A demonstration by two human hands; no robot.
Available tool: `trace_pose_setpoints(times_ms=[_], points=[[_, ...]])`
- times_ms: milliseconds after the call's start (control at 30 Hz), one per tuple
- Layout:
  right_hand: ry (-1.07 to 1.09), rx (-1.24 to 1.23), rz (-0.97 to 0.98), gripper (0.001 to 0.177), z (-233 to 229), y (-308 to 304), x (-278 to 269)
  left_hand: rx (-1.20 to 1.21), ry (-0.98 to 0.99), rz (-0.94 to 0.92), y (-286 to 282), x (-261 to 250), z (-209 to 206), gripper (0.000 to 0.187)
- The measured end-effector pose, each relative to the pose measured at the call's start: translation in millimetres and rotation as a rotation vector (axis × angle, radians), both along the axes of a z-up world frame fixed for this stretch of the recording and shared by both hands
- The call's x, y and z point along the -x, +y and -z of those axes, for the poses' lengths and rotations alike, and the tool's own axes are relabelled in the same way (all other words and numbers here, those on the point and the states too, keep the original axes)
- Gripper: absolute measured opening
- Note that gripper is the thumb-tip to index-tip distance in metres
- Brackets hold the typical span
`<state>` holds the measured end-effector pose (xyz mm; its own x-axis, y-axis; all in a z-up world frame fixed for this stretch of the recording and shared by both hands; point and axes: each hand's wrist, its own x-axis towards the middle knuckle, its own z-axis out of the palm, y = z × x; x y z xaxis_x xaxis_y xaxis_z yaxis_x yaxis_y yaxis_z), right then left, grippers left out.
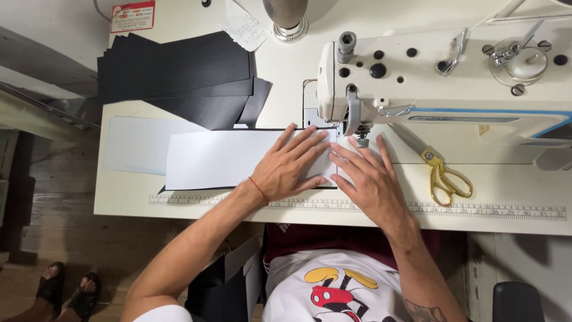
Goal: Aligning leather strips with a white backing and trimming the edges using scissors
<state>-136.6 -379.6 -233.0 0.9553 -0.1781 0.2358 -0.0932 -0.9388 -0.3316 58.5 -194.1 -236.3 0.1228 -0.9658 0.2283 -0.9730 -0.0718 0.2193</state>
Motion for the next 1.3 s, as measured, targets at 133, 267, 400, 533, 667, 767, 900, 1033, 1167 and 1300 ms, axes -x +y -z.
trace_pose_setpoints(times_ms=[133,267,400,533,667,767,900,1033,1167,1300], points=[[0.008,-0.022,0.017,0.046,9,-5,-5,0.007,0.056,0.007,-5,-11,6,0.093],[0.009,-0.038,0.024,0.047,18,-6,-4,-0.036,0.039,0.011,-6,-16,11,0.101],[-0.010,-0.024,0.032,0.046,25,-10,-8,-0.021,0.036,0.000,-10,-19,12,0.101],[-0.007,-0.023,0.027,0.045,24,-12,-11,0.014,-0.005,-0.010,-13,-23,18,0.098],[-0.019,-0.002,0.023,0.045,24,-13,-12,0.031,0.030,-0.006,-14,-26,22,0.096],[-0.027,-0.008,0.021,0.045,22,-12,-13,0.028,0.044,-0.001,-14,-26,20,0.096],[-0.042,-0.001,0.018,0.044,18,-10,-14,0.019,0.043,0.001,-13,-26,17,0.094],[-0.042,0.019,0.011,0.045,19,-9,-12,0.014,0.049,0.009,-12,-26,17,0.094],[-0.040,0.004,0.007,0.044,16,-8,-11,0.002,0.057,0.021,-11,-25,13,0.095],[-0.032,0.000,0.010,0.045,16,-7,-10,-0.009,0.065,0.031,-11,-25,13,0.095]])
